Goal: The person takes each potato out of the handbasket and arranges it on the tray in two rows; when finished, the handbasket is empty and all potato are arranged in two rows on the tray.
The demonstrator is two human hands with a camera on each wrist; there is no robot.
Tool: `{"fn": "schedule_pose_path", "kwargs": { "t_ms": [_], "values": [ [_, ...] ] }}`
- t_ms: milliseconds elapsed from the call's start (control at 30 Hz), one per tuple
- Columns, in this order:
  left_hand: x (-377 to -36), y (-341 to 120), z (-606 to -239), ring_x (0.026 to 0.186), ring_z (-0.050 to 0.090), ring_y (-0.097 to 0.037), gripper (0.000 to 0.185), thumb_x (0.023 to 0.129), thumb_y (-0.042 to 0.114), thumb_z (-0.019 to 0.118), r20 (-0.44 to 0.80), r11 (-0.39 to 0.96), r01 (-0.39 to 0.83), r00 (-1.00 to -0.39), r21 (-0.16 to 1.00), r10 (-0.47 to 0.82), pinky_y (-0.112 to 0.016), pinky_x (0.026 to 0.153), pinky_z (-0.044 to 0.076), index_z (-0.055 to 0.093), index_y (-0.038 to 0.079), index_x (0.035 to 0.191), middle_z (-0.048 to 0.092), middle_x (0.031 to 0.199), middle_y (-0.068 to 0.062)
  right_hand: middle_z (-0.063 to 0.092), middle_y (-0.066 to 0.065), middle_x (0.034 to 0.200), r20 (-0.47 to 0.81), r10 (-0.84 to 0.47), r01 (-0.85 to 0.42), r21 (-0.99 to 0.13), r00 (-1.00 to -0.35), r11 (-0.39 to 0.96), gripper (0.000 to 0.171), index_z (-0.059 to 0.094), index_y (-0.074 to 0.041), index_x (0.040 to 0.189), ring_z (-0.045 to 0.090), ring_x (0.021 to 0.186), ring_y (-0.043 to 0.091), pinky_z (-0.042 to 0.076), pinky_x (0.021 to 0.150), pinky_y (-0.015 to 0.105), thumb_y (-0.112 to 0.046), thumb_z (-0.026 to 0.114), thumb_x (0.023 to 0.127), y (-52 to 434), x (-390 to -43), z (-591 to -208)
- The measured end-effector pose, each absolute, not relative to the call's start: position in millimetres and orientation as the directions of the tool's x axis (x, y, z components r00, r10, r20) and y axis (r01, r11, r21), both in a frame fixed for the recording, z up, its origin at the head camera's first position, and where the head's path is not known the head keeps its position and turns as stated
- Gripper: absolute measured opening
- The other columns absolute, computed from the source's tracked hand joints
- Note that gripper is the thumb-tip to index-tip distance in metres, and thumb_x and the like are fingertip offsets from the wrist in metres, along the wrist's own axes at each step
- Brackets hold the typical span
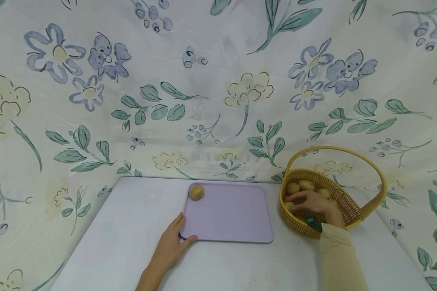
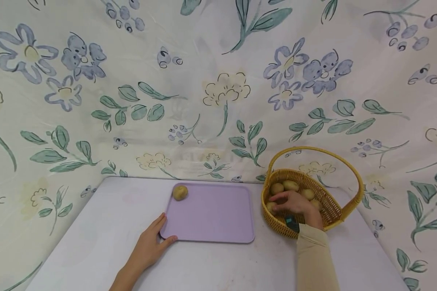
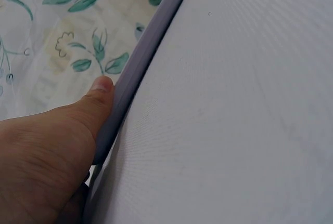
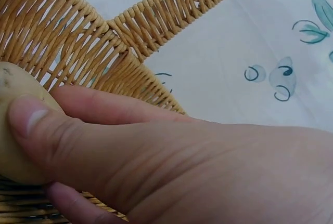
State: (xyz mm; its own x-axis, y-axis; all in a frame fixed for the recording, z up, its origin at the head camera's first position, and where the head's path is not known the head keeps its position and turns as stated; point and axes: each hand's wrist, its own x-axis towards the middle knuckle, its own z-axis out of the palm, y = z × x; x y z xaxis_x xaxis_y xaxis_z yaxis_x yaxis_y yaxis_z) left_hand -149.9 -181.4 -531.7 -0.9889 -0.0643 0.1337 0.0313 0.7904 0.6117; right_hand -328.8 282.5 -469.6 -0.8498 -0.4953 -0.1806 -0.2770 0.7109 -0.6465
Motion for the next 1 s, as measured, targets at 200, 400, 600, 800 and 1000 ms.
{"fn": "schedule_pose_path", "kwargs": {
  "t_ms": [200,400,600,800,1000],
  "values": [
    [-149.8,-180.5,-530.8,0.141,0.032,-0.032,0.087,0.079,0.05,0.069,0.147,0.794,0.043,-0.987,0.606,-0.059,-0.048,0.116,0.03,0.037,-0.001,0.143,0.033,0.153,-0.011,0.066,0.008,0.12,-0.21,-0.514,-0.253,-0.681,-0.831,0.687,0.045,0.066,-0.014,0.12,0.056,0.107,0.018,0.049,0.082,0.018,-0.033,0.074,0.081,284.3,-328.7,-468.9],
    [-149.9,-181.3,-532.5,0.141,0.032,-0.032,0.087,0.079,0.05,0.069,0.147,0.798,0.036,-0.987,0.601,-0.066,-0.047,0.116,0.029,0.037,0.0,0.143,0.033,0.153,-0.011,0.067,0.006,0.118,-0.208,-0.526,-0.256,-0.692,-0.825,0.675,0.044,0.066,-0.014,0.12,0.056,0.103,0.013,0.049,0.081,0.017,-0.032,0.073,0.081,286.0,-331.0,-472.4],
    [-150.1,-181.5,-533.7,0.141,0.032,-0.031,0.087,0.079,0.049,0.07,0.142,0.794,0.034,-0.988,0.606,-0.066,-0.047,0.116,0.029,0.037,-0.001,0.142,0.032,0.154,-0.01,0.069,0.007,0.115,-0.188,-0.522,-0.243,-0.722,-0.832,0.647,0.043,0.068,-0.011,0.117,0.057,0.101,0.006,0.048,0.082,0.013,-0.03,0.076,0.079,288.5,-330.8,-476.7],
    [-149.9,-182.2,-534.0,0.141,0.032,-0.031,0.088,0.079,0.05,0.07,0.142,0.793,0.033,-0.988,0.608,-0.067,-0.047,0.116,0.029,0.037,-0.001,0.143,0.032,0.154,-0.01,0.07,0.005,0.113,-0.167,-0.507,-0.247,-0.72,-0.846,0.649,0.043,0.07,-0.01,0.113,0.059,0.1,0.002,0.048,0.081,0.011,-0.031,0.078,0.076,287.3,-328.1,-473.9],
    [-150.1,-183.0,-534.8,0.141,0.032,-0.031,0.088,0.079,0.051,0.069,0.14,0.794,0.036,-0.988,0.607,-0.062,-0.047,0.116,0.029,0.036,0.0,0.143,0.031,0.154,-0.009,0.071,0.006,0.112,-0.156,-0.499,-0.252,-0.714,-0.853,0.653,0.041,0.071,-0.009,0.112,0.06,0.102,0.006,0.048,0.081,0.01,-0.029,0.078,0.077,285.6,-327.2,-471.8]
  ]
}}
